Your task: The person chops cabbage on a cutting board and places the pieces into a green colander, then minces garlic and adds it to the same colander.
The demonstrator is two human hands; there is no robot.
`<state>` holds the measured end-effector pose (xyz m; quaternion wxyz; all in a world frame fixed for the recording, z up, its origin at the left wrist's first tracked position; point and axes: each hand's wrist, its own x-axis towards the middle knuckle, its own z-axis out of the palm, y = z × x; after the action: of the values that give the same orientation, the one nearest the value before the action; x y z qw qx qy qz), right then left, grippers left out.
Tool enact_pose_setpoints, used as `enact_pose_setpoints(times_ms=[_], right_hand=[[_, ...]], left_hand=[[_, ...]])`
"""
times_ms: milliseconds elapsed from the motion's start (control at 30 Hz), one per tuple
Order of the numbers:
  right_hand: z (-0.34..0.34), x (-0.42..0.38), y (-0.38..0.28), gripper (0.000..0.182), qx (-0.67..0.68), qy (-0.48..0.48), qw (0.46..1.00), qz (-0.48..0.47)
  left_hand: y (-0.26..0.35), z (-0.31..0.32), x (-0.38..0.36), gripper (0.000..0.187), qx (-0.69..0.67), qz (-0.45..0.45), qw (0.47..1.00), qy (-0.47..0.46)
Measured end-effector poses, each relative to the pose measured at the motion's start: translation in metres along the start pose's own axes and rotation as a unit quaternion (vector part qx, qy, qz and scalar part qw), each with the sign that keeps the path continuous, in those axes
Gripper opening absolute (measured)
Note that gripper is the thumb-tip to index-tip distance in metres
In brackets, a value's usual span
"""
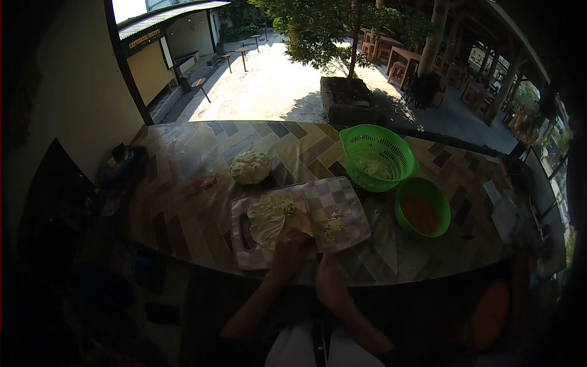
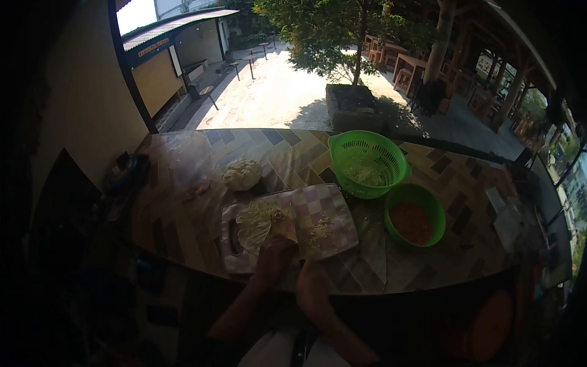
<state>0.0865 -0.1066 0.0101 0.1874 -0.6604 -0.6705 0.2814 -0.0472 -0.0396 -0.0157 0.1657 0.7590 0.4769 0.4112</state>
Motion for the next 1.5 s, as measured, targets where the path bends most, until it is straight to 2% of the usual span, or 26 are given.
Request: enact_pose_setpoints(times_ms=[33, 200, 333, 433, 533, 633, 700, 833, 1000, 1133, 1400, 1500], right_hand=[[0.0, 0.001, -0.004, 0.042, -0.024, -0.013, 0.999, 0.023], [-0.018, 0.019, 0.003, 0.037, 0.059, -0.026, 0.998, -0.018], [-0.034, 0.001, -0.002, 0.037, 0.099, -0.057, 0.993, -0.006], [-0.006, -0.004, 0.013, 0.037, 0.081, 0.036, 0.993, -0.079], [0.003, -0.002, 0.007, 0.048, -0.011, 0.0, 1.0, -0.011], [0.002, 0.01, -0.002, 0.048, -0.048, -0.029, 0.998, 0.019], [-0.01, 0.015, -0.002, 0.047, 0.045, -0.034, 0.998, 0.012], [-0.016, 0.004, 0.01, 0.043, 0.135, -0.03, 0.99, -0.011], [-0.009, -0.015, 0.006, 0.045, 0.113, -0.003, 0.994, -0.013], [-0.007, -0.019, 0.003, 0.046, 0.102, 0.015, 0.994, -0.02], [-0.011, -0.015, 0.001, 0.042, 0.044, -0.022, 0.999, 0.005], [-0.01, 0.001, -0.003, 0.042, 0.01, -0.041, 0.999, 0.021]], left_hand=[[0.001, 0.0, 0.0, 0.014, 0.001, 0.007, 1.0, -0.003], [0.008, -0.008, 0.0, 0.014, -0.01, 0.015, 1.0, 0.008], [0.0, -0.005, 0.001, 0.014, -0.053, -0.063, 0.997, -0.006], [0.002, -0.009, 0.004, 0.014, -0.066, -0.063, 0.996, -0.008], [0.004, -0.011, 0.004, 0.014, -0.057, -0.029, 0.998, -0.009], [0.001, -0.008, 0.001, 0.015, -0.041, -0.001, 0.999, 0.007], [0.006, -0.008, 0.0, 0.015, -0.02, 0.034, 0.999, 0.026], [0.003, -0.005, -0.002, 0.015, -0.036, -0.017, 0.999, 0.02], [0.005, -0.006, -0.001, 0.013, -0.061, -0.09, 0.994, 0.018], [0.003, -0.008, -0.002, 0.011, -0.065, -0.088, 0.994, 0.024], [0.004, -0.01, 0.0, 0.011, -0.076, -0.078, 0.994, 0.004], [0.002, -0.009, 0.001, 0.014, -0.04, -0.032, 0.999, 0.012]])
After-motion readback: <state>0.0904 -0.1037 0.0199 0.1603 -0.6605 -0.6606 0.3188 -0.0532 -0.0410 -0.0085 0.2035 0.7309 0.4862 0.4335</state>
